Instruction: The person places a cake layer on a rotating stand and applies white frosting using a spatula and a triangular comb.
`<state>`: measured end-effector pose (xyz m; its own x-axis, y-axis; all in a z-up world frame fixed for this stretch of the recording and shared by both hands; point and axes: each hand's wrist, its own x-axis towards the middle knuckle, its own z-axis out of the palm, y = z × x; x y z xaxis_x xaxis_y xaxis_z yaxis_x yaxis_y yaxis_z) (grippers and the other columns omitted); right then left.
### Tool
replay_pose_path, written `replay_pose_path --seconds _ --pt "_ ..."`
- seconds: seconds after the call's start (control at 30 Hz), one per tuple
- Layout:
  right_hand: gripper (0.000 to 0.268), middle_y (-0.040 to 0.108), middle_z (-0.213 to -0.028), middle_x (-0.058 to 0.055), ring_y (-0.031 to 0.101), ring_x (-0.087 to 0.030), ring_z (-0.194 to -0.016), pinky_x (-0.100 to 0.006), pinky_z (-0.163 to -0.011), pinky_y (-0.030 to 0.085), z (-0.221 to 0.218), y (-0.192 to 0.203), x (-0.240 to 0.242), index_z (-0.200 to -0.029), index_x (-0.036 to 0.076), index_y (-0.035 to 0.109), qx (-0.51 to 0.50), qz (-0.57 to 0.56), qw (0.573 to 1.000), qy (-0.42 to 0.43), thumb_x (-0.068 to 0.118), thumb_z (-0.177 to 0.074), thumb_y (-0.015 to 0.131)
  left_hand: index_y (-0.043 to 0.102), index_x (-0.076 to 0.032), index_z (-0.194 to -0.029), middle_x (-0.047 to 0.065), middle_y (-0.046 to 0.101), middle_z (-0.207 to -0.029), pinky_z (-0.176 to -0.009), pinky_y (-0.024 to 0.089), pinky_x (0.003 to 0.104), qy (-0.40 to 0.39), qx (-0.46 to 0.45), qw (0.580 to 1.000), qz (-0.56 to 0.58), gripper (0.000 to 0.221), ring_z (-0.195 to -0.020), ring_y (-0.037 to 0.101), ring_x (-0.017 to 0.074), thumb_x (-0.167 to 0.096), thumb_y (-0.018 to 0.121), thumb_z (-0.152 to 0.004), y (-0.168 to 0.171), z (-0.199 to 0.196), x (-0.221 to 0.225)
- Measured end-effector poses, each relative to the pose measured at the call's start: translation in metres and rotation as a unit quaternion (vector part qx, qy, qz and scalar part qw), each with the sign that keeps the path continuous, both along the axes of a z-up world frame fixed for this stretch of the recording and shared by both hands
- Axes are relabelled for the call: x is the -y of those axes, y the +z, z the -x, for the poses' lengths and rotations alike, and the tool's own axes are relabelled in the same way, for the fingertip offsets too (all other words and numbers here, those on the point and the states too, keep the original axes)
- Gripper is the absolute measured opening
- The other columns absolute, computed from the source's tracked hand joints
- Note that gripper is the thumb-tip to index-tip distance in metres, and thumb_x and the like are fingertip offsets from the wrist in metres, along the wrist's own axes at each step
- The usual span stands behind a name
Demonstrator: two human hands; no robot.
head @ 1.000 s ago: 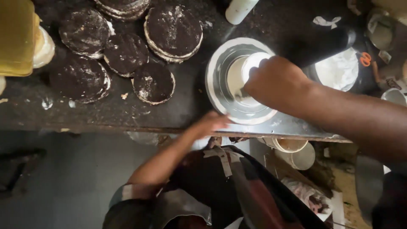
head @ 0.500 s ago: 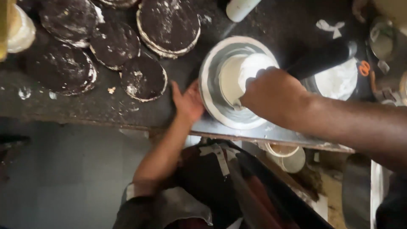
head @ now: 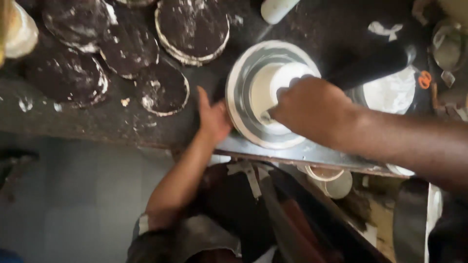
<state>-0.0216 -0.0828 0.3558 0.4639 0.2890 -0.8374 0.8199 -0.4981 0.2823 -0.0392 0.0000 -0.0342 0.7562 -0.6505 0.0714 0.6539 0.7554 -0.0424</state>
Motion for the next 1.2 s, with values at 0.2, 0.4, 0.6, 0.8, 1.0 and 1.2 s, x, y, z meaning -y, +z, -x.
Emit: replay_pose_path --seconds 0.2,0.4,0.6,0.8,1.0,1.2 --pt "0.031 0.068 -0.114 -0.012 0.069 -0.028 -0.101 -0.038 -0.084 0.056 -0.005 0.005 0.000 -0.114 0.015 0.072 0.001 0.013 1.000 0.025 0.006 -0.085 0.070 0.065 -0.004 -0.131 0.012 0.069 -0.130 -0.104 0.050 0.042 -0.051 -0.196 0.949 -0.241 0.103 -0.117 0.065 0.0281 -0.087 0.025 -0.086 0.016 0.009 0.011" --pt "0.029 0.069 -0.112 -0.011 0.070 -0.029 -0.100 -0.039 -0.082 0.057 -0.009 0.007 0.002 -0.112 0.016 0.072 0.006 -0.009 1.000 0.001 0.007 -0.086 0.068 0.058 -0.015 -0.138 0.007 0.065 -0.134 -0.104 0.047 0.048 -0.058 -0.091 0.991 -0.082 0.091 -0.120 0.061 0.0273 -0.087 0.025 -0.091 0.003 0.019 0.017" --pt "0.032 0.069 -0.108 -0.011 0.070 -0.029 -0.098 -0.039 -0.080 0.057 -0.003 0.001 0.009 -0.114 0.016 0.071 0.006 -0.031 0.999 0.007 0.006 -0.084 0.069 0.052 0.007 -0.143 0.022 0.059 -0.139 -0.101 0.050 0.046 -0.009 -0.147 0.980 -0.135 0.116 -0.124 0.058 0.0352 -0.092 0.024 -0.089 0.016 -0.007 0.001" --pt "0.031 0.069 -0.108 -0.011 0.069 -0.028 -0.099 -0.039 -0.081 0.057 -0.008 0.006 0.006 -0.113 0.015 0.072 0.015 -0.019 1.000 0.009 0.007 -0.083 0.070 0.045 0.001 -0.147 0.021 0.048 -0.153 -0.116 0.038 0.052 -0.050 -0.174 0.965 -0.188 0.115 -0.141 0.046 0.0387 -0.092 0.027 -0.081 0.048 -0.013 -0.001" --pt "0.018 0.070 -0.106 -0.010 0.070 -0.028 -0.097 -0.039 -0.082 0.057 -0.008 0.006 0.010 -0.101 0.014 0.075 0.020 -0.043 0.999 0.005 0.008 -0.086 0.068 0.044 -0.013 -0.154 0.011 0.047 -0.159 -0.117 0.038 0.049 -0.050 -0.166 0.960 -0.221 0.103 -0.144 0.046 0.0322 -0.088 0.032 -0.083 0.020 0.004 0.016" --pt "0.029 0.069 -0.110 -0.010 0.069 -0.028 -0.098 -0.040 -0.081 0.057 -0.010 0.005 0.012 -0.109 0.017 0.074 0.022 -0.051 0.998 0.007 0.007 -0.083 0.068 0.042 -0.009 -0.152 0.011 0.048 -0.154 -0.124 0.035 0.048 -0.007 -0.036 0.993 -0.112 0.097 -0.143 0.045 0.0308 -0.083 0.033 -0.089 0.002 0.005 0.021"
